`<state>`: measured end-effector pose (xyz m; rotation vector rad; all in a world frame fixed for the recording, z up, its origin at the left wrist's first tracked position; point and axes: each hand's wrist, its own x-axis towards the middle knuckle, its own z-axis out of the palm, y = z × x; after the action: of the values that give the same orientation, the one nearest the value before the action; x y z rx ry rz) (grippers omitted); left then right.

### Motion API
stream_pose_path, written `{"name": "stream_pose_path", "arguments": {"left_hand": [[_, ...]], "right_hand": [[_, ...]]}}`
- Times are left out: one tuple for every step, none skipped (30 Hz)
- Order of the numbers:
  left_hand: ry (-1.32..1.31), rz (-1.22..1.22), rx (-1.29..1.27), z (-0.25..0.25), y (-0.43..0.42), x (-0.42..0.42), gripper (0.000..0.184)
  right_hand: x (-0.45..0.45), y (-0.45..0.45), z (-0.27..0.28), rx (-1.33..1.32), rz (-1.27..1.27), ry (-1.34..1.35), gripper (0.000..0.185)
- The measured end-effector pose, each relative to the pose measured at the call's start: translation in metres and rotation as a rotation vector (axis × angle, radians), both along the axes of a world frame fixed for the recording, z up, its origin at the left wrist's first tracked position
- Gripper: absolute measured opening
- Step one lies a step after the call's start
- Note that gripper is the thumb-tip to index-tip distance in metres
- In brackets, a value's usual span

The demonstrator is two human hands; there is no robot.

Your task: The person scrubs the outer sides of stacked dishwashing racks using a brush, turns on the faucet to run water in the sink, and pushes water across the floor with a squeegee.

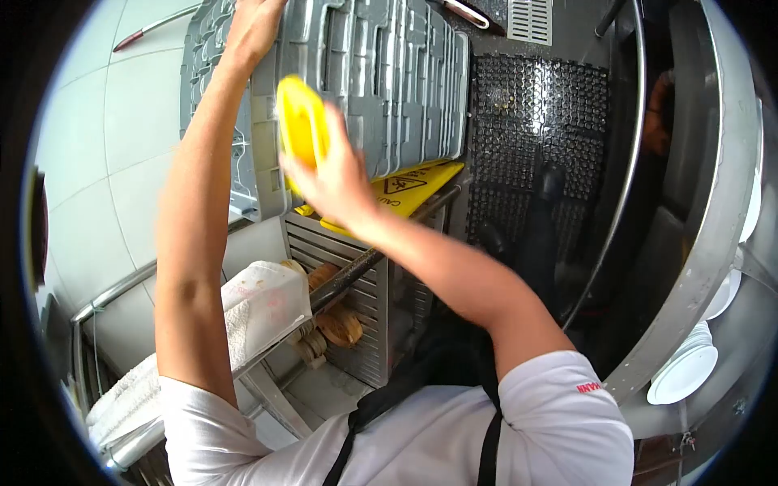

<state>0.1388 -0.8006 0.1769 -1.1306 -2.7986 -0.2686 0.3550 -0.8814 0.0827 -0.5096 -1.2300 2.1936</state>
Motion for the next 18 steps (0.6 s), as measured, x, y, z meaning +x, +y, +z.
{"name": "stream_pose_path", "arguments": {"left_hand": [[-0.046,0.023,0.007,0.004,0.002,0.005,0.088],[-0.065,0.003,0.016,0.004,0.001,0.005,0.088],[-0.083,0.0,0.011,0.004,0.001,0.005,0.088],[-0.1,-0.002,0.006,0.006,0.001,0.006,0.088],[-0.107,-0.027,0.029,0.005,0.001,0.003,0.087],[-0.111,0.007,-0.008,0.003,0.0,0.0,0.088],[-0.135,0.015,-0.002,0.001,-0.001,-0.002,0.089],[-0.159,0.026,0.003,-0.001,-0.003,-0.003,0.09],[-0.2,0.039,-0.031,0.0,-0.003,-0.005,0.092],[-0.237,0.036,-0.017,0.0,-0.003,-0.007,0.09],[-0.257,0.039,-0.025,-0.003,-0.005,-0.009,0.09],[-0.274,0.039,-0.024,-0.003,-0.003,-0.013,0.089],[-0.31,-0.004,-0.006,0.006,-0.005,0.001,0.087],[-0.279,0.01,-0.007,-0.011,-0.008,-0.021,0.086],[-0.317,-0.004,0.057,-0.008,-0.006,-0.021,0.094],[-0.364,-0.018,0.11,-0.006,-0.008,-0.016,0.102],[-0.386,-0.023,0.126,-0.006,-0.008,-0.014,0.104],[-0.404,-0.028,0.145,-0.006,-0.007,-0.014,0.106]], "right_hand": [[0.023,-0.018,-0.004,0.091,0.017,-0.017,0.076],[0.04,-0.036,-0.009,0.212,-0.015,0.059,0.08],[0.053,-0.038,-0.003,0.28,0.003,0.06,0.079],[0.061,-0.038,0.0,0.348,0.022,0.062,0.079],[0.054,-0.033,-0.004,0.347,0.056,0.048,0.074],[0.033,-0.022,-0.004,0.366,0.006,0.066,0.07],[0.015,-0.001,0.004,0.303,0.033,0.048,0.071],[0.001,0.019,0.015,0.236,0.064,0.029,0.071],[-0.005,0.03,0.02,0.278,0.052,-0.075,0.072],[0.003,0.022,0.021,0.267,0.094,-0.027,0.072],[0.02,0.005,0.018,0.266,0.129,0.024,0.072],[0.036,-0.01,0.012,0.274,0.163,0.077,0.073],[0.056,-0.024,0.004,0.359,0.154,0.102,0.073],[0.068,-0.034,-0.003,0.44,0.145,0.126,0.073],[0.063,-0.034,-0.006,0.426,0.147,0.136,0.074],[0.044,-0.019,0.002,0.423,0.12,0.077,0.071],[0.02,0.003,0.014,0.331,0.107,0.029,0.07],[-0.003,0.027,0.023,0.241,0.094,-0.015,0.069]]}}
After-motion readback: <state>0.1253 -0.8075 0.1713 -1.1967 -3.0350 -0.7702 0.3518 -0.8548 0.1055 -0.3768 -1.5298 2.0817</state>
